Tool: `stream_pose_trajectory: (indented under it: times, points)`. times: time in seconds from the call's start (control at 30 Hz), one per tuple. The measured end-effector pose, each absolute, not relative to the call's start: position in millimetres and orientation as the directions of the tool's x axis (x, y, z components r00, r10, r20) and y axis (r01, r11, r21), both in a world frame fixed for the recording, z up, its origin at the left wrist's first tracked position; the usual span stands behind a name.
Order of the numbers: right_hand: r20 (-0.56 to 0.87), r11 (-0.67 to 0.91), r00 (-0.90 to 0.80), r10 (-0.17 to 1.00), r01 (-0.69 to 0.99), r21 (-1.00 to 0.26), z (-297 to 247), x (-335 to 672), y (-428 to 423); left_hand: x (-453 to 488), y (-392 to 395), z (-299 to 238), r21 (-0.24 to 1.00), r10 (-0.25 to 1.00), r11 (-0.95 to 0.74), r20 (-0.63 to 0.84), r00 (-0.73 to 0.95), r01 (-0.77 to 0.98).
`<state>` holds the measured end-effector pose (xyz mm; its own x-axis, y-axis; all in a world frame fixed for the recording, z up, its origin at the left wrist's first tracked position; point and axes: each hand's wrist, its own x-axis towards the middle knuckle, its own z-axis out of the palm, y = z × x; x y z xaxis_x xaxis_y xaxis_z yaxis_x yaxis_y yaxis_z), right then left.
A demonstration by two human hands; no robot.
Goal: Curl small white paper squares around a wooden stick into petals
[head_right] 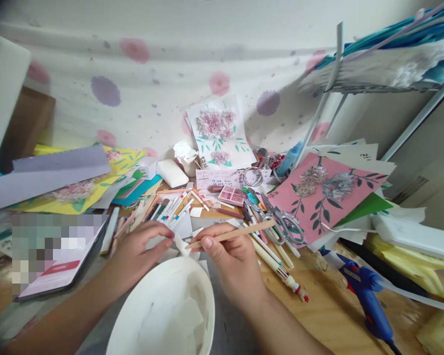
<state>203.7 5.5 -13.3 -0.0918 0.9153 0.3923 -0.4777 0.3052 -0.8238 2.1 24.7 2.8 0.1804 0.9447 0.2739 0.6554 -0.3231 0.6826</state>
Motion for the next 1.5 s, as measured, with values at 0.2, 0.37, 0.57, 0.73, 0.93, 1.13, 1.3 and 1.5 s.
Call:
stream_pose_trajectory:
  times: [0.2,0.37,0.57,0.73,0.93,1.13,1.3,1.5]
  points:
    - [0.408,0.332,-0.103,0.907,-0.420,-0.845,-10,197,-6,4,-7,22,0.637,0.808,-0.582,0.526,0.267,0.506]
    - [0.397,0.313,-0.121,0.910,-0.427,-0.848,-9,193,-14,11,-14,14,0.632,0.827,-0.560,0.466,0.314,0.535]
    - [0.346,0.202,-0.194,0.918,-0.523,-0.828,-7,193,-15,10,-7,9,0.662,0.854,-0.520,0.429,0.295,0.540]
    - [0.328,0.164,-0.212,0.920,-0.553,-0.817,-8,193,-14,9,-5,7,0.673,0.860,-0.508,0.422,0.285,0.537]
    - [0.345,0.193,-0.193,0.919,-0.542,-0.818,-9,192,-13,8,-5,6,0.678,0.859,-0.511,0.429,0.279,0.529]
    - [0.352,0.190,-0.193,0.916,-0.565,-0.803,-6,191,-13,7,-3,6,0.688,0.856,-0.516,0.424,0.296,0.511]
    - [0.364,0.210,-0.190,0.912,-0.546,-0.811,-7,191,-14,6,-2,4,0.707,0.861,-0.508,0.405,0.307,0.492]
    - [0.503,0.461,-0.114,0.856,-0.269,-0.846,-5,195,-18,4,-5,8,0.807,0.907,-0.406,0.299,0.297,0.429]
